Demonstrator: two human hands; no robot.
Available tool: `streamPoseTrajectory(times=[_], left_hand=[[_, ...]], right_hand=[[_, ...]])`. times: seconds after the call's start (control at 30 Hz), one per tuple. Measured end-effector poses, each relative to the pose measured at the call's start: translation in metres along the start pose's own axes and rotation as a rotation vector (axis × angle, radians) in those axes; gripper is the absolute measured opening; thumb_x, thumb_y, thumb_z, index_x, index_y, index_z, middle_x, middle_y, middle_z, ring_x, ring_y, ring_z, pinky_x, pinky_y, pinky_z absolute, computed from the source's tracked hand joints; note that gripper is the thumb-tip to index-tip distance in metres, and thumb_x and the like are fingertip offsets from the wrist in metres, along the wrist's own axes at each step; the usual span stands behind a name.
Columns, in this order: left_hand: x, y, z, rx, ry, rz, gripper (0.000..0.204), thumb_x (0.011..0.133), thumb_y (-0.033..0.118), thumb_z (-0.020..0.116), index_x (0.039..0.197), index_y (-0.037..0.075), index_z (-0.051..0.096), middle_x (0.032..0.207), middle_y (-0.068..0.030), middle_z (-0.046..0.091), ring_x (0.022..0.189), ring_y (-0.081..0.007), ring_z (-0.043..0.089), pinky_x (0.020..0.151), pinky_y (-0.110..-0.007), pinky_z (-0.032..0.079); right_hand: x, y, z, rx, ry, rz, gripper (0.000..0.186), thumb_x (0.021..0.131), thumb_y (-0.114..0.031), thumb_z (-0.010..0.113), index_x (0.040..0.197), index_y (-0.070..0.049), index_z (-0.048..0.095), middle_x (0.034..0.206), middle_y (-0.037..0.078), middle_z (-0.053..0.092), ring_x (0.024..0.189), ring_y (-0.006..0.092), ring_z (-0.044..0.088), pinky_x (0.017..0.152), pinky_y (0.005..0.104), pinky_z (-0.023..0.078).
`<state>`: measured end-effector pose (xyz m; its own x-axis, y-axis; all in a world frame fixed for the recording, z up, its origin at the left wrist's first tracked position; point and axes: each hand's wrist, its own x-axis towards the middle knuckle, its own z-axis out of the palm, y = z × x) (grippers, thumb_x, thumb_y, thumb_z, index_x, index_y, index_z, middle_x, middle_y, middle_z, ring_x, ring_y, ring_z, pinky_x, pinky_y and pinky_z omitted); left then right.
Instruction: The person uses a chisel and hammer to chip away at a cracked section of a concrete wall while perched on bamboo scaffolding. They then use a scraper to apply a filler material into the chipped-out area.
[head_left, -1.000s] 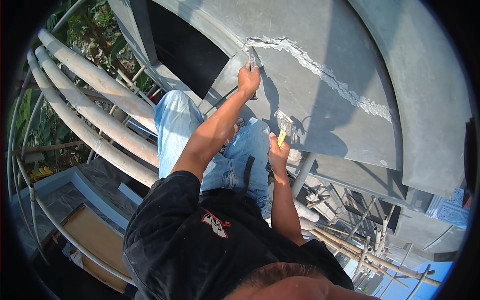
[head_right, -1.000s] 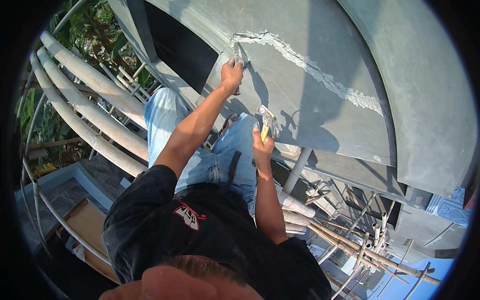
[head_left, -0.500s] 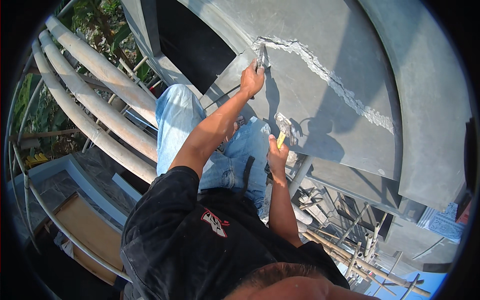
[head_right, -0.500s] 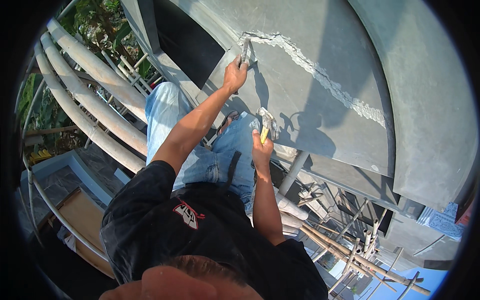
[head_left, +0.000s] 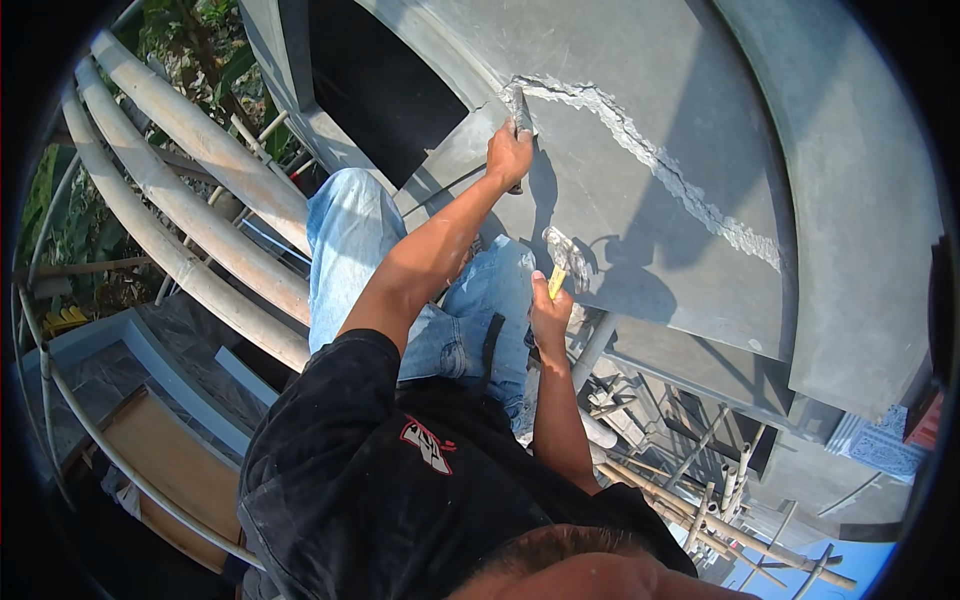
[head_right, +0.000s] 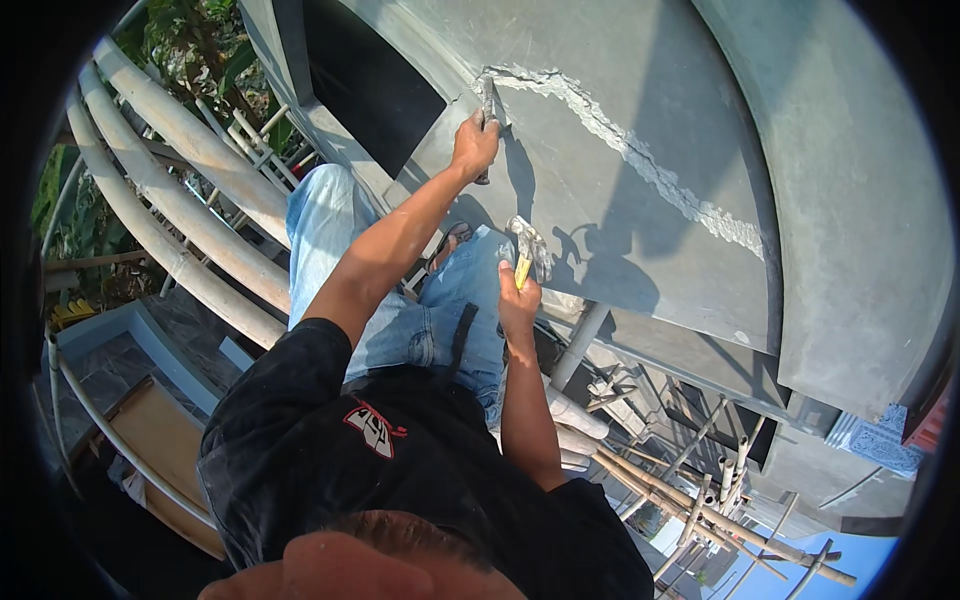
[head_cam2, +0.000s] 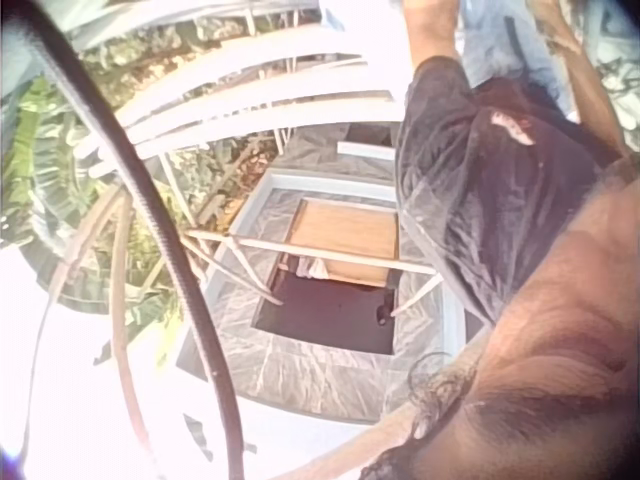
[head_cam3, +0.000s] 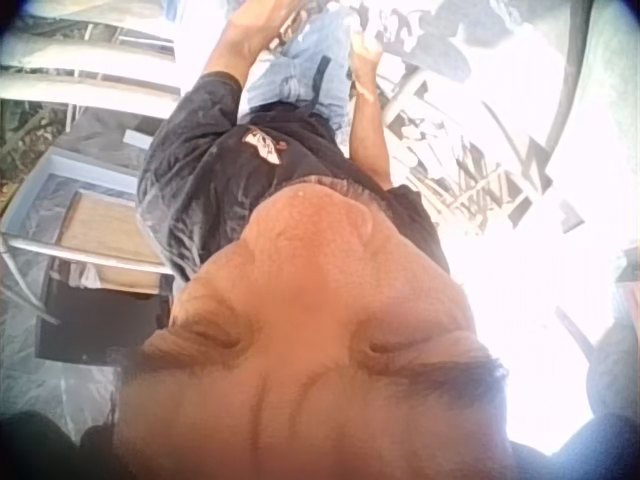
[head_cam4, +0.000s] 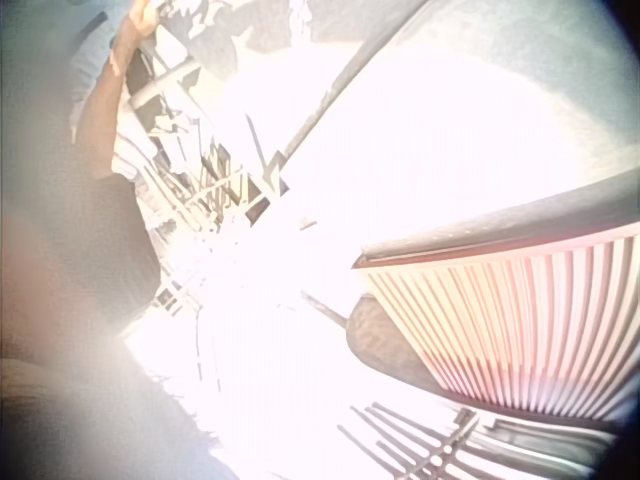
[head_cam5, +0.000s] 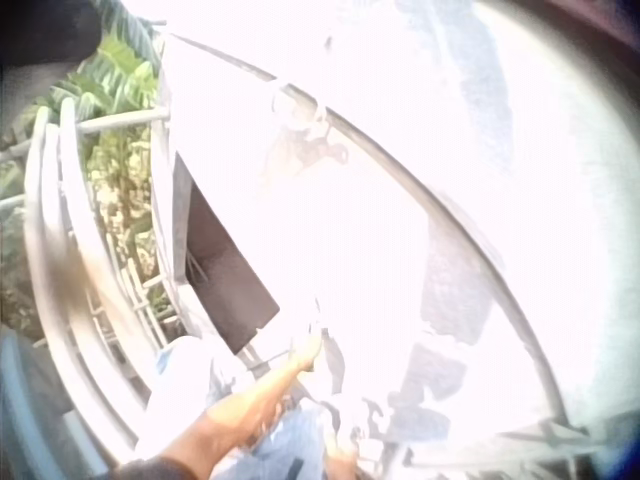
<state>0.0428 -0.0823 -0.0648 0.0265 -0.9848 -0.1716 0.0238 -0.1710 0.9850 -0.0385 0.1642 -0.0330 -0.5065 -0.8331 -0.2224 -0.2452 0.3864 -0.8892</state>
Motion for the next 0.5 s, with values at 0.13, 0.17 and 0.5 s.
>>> streamPoseTrajectory(times=[0.13, 0.17, 0.5], left_hand=[[-0.002, -0.006, -0.004, -0.059, -0.045, 0.04, 0.028, 0.083, 0.019, 0.051, 0.104, 0.002, 0.057, 0.09, -0.0258, 0.063, 0.09, -0.0428, 0.06, 0.082, -0.046, 0.045], [0.001, -0.005, -0.001, -0.062, -0.047, 0.043, 0.028, 0.083, 0.019, 0.051, 0.104, 0.002, 0.057, 0.09, -0.0258, 0.063, 0.09, -0.0428, 0.06, 0.082, -0.046, 0.045], [-0.003, -0.005, -0.009, -0.078, -0.103, 0.147, 0.022, 0.087, 0.018, 0.049, 0.1, 0.002, 0.057, 0.062, -0.0041, 0.051, 0.049, -0.0123, 0.05, 0.042, -0.029, 0.041]], right_hand=[[0.0, -0.001, 0.0, 0.01, 0.011, 0.047, 0.04, 0.089, -0.019, 0.059, 0.056, -0.01, 0.04, 0.054, -0.008, 0.034, 0.051, 0.0038, 0.029, 0.045, 0.0254, 0.023], [0.001, -0.002, -0.001, 0.009, 0.014, 0.044, 0.04, 0.089, -0.019, 0.059, 0.056, -0.01, 0.04, 0.054, -0.008, 0.034, 0.051, 0.0038, 0.029, 0.045, 0.0254, 0.023], [-0.001, -0.006, -0.001, -0.046, 0.009, 0.044, 0.038, 0.09, -0.02, 0.059, 0.057, -0.009, 0.042, 0.055, -0.008, 0.035, 0.053, 0.0041, 0.03, 0.046, 0.0255, 0.024]])
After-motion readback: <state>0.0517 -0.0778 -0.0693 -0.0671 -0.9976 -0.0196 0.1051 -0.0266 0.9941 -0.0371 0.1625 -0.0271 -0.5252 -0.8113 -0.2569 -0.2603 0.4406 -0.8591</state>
